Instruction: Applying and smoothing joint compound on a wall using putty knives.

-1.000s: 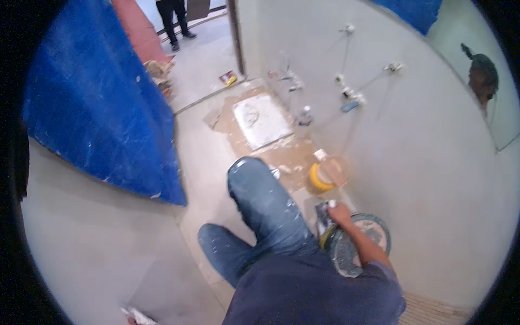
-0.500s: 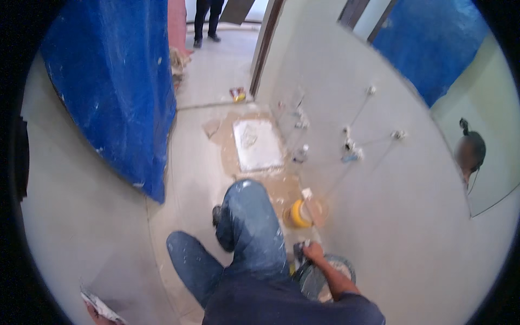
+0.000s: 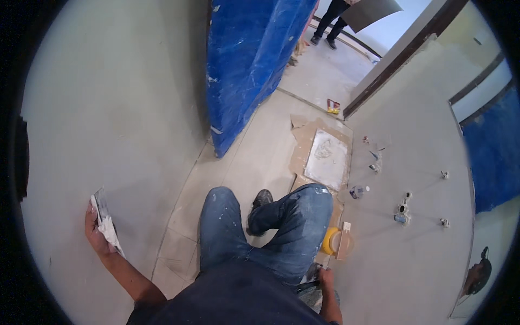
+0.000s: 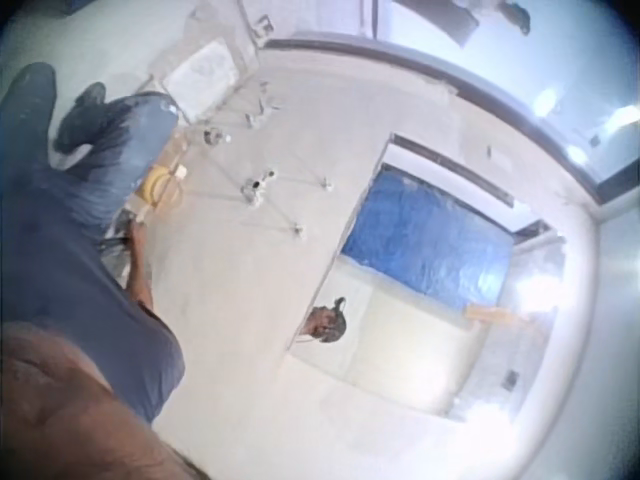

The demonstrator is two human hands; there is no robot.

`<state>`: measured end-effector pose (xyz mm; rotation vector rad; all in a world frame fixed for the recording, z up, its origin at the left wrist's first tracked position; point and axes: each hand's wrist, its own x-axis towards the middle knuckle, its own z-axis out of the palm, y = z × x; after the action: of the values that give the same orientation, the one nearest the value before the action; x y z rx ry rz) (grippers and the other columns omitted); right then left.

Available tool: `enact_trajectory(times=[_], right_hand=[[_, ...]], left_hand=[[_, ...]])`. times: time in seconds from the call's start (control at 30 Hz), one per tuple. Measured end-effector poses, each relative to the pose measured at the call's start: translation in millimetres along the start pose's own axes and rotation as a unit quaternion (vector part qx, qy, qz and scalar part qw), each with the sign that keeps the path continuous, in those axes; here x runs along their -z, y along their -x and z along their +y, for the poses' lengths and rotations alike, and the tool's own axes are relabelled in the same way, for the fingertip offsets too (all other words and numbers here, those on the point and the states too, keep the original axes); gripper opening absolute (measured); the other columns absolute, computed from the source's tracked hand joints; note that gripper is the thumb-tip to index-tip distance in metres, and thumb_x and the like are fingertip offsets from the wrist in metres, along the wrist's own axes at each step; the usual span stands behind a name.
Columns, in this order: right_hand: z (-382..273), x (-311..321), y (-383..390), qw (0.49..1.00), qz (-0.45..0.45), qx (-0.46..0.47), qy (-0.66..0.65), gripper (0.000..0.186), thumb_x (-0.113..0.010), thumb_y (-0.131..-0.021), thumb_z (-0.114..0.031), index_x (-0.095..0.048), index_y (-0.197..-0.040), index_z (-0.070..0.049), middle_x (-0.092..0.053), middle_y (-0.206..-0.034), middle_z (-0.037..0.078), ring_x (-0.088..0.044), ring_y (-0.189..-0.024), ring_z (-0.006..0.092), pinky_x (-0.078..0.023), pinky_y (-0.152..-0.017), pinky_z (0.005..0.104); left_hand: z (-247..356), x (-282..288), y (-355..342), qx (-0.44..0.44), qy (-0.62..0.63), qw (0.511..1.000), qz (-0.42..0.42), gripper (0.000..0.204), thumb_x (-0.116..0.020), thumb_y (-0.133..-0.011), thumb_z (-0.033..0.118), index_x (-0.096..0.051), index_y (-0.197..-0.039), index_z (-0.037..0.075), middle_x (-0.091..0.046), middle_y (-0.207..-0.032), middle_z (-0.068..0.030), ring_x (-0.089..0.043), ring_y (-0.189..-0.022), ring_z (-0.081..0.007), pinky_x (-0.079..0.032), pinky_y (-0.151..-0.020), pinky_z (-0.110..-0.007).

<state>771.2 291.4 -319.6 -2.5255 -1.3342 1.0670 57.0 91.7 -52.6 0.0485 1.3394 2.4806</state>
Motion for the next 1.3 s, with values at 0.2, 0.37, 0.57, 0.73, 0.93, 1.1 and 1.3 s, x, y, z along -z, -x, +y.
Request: enact_trajectory(times=[0.2,0.37,0.57,0.73,0.93,1.1,1.3], right_hand=[[13.7,-4.3,-19.4,0.954,-0.126,-0.011,-0.271,0.035,-0.069,-0.088,-0.030,-0.067,-0.112,-0.005,-0.068,-0.099,0.007,-0.066,-0.086,0.0243,-0.054,-0.078,0.0443],[-8.6,-4.8,-16.9,0.803,-0.208,-0.014,-0.559,0.039,-0.067,-0.092,-0.029,-0.059,-0.127,-0.011,-0.067,-0.112,0.004,-0.066,-0.102,0.0232,-0.056,-0.085,0.0425],[-148.8,26.1,-29.0,0.702,-0.282,0.068,-0.650,0.042,-0.061,-0.095,-0.034,-0.057,-0.132,-0.014,-0.061,-0.134,0.003,-0.060,-0.117,0.0230,-0.054,-0.092,0.0433],[-340.0,8.5,-4.9,0.647,-0.448,0.225,-0.574,0.043,-0.059,-0.097,-0.031,-0.053,-0.136,-0.012,-0.058,-0.136,0.010,-0.057,-0.124,0.0281,-0.046,-0.103,0.0535],[-491.6,-118.9,72.3,0.671,-0.558,0.256,-0.415,0.035,-0.064,-0.095,-0.024,-0.056,-0.126,-0.010,-0.068,-0.108,0.006,-0.069,-0.091,0.0207,-0.062,-0.076,0.0427],[-540.0,-242.4,112.5,0.781,-0.471,0.225,-0.343,0.025,-0.063,-0.094,-0.020,-0.063,-0.115,-0.007,-0.067,-0.099,0.007,-0.067,-0.078,0.0203,-0.062,-0.060,0.0400],[-566.1,-377.2,101.2,0.835,-0.394,0.095,-0.371,0.032,-0.061,-0.091,-0.019,-0.062,-0.121,-0.006,-0.068,-0.105,0.012,-0.068,-0.089,0.0296,-0.060,-0.065,0.0463]], left_hand=[[12.4,-27.9,9.0,0.030,-0.033,0.999,-0.007,0.038,-0.053,-0.097,0.016,-0.054,-0.131,-0.002,-0.067,-0.092,-0.0057,-0.061,-0.068,-0.0114,-0.053,-0.060,-0.024],[14.3,-35.0,4.9,0.074,-0.004,0.997,-0.026,0.025,-0.054,-0.097,0.015,-0.057,-0.118,0.002,-0.064,-0.080,-0.0044,-0.059,-0.056,-0.0126,-0.052,-0.048,-0.023],[14.2,-43.0,14.0,0.044,-0.029,0.999,0.006,0.032,-0.056,-0.094,0.016,-0.058,-0.122,0.000,-0.066,-0.080,-0.0034,-0.063,-0.057,-0.0128,-0.053,-0.047,-0.023],[36.2,-43.1,22.8,0.038,-0.090,0.991,-0.087,0.046,-0.051,-0.094,0.016,-0.052,-0.135,-0.005,-0.065,-0.119,-0.0130,-0.064,-0.102,-0.0210,-0.054,-0.089,-0.034],[108.4,-25.1,34.5,-0.050,-0.264,0.953,-0.143,0.028,-0.058,-0.085,0.016,-0.057,-0.106,-0.002,-0.064,-0.088,-0.0050,-0.062,-0.076,-0.0118,-0.051,-0.070,-0.025],[125.0,-21.8,23.0,0.094,-0.319,0.920,-0.206,0.019,-0.065,-0.075,0.016,-0.056,-0.087,0.004,-0.055,-0.072,0.0016,-0.052,-0.063,-0.0086,-0.042,-0.057,-0.023],[125.6,-6.3,28.8,0.086,-0.364,0.922,-0.098,0.028,-0.070,-0.073,0.026,-0.053,-0.083,0.006,-0.050,-0.069,0.0030,-0.048,-0.060,-0.0062,-0.036,-0.053,-0.021]])
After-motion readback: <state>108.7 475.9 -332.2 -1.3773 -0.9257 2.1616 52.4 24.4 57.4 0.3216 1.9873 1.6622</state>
